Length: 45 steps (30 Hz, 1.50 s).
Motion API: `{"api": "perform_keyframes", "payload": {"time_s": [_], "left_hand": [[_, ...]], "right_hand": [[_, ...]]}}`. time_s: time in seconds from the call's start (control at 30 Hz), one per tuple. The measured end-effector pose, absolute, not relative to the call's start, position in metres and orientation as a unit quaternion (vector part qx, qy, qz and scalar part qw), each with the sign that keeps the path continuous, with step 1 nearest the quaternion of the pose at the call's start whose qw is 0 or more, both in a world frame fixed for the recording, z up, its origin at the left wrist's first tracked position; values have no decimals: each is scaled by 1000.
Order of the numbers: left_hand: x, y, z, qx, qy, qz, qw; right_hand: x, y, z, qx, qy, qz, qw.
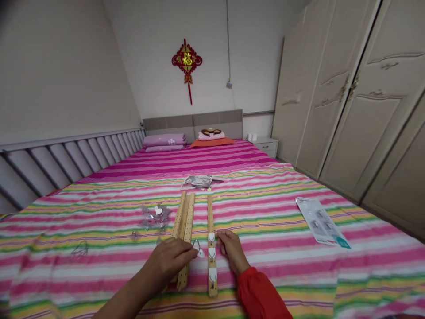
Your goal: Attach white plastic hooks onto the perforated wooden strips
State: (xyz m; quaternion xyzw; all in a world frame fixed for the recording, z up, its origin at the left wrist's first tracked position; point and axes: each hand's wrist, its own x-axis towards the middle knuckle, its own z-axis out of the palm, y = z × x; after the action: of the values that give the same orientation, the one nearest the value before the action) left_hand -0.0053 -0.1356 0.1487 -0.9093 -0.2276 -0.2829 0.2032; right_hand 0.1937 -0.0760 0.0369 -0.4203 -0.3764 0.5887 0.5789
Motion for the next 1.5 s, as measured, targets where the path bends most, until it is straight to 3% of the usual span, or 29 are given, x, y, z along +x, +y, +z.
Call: {"api": "perform_keyframes", "payload": {"time_s": [0.37, 0.67, 1.13, 1.3, 1.5], "left_hand": [[11, -135, 141, -914, -203, -290, 198], [18, -135, 138, -919, -194, -286, 192], [11, -128, 128, -893, -248, -345, 148], [18, -131, 129, -909, -202, -318, 177], [22, -129, 121, -918, -216, -304, 134]], "right_hand": [[199, -122, 103, -260, -463, 698, 480], [203, -125, 98, -272, -491, 686, 463], [211, -135, 86, -233, -366, 708, 557], [205, -128, 78, -313, -361, 724, 498], [209, -125, 76, -310, -377, 744, 455]]}}
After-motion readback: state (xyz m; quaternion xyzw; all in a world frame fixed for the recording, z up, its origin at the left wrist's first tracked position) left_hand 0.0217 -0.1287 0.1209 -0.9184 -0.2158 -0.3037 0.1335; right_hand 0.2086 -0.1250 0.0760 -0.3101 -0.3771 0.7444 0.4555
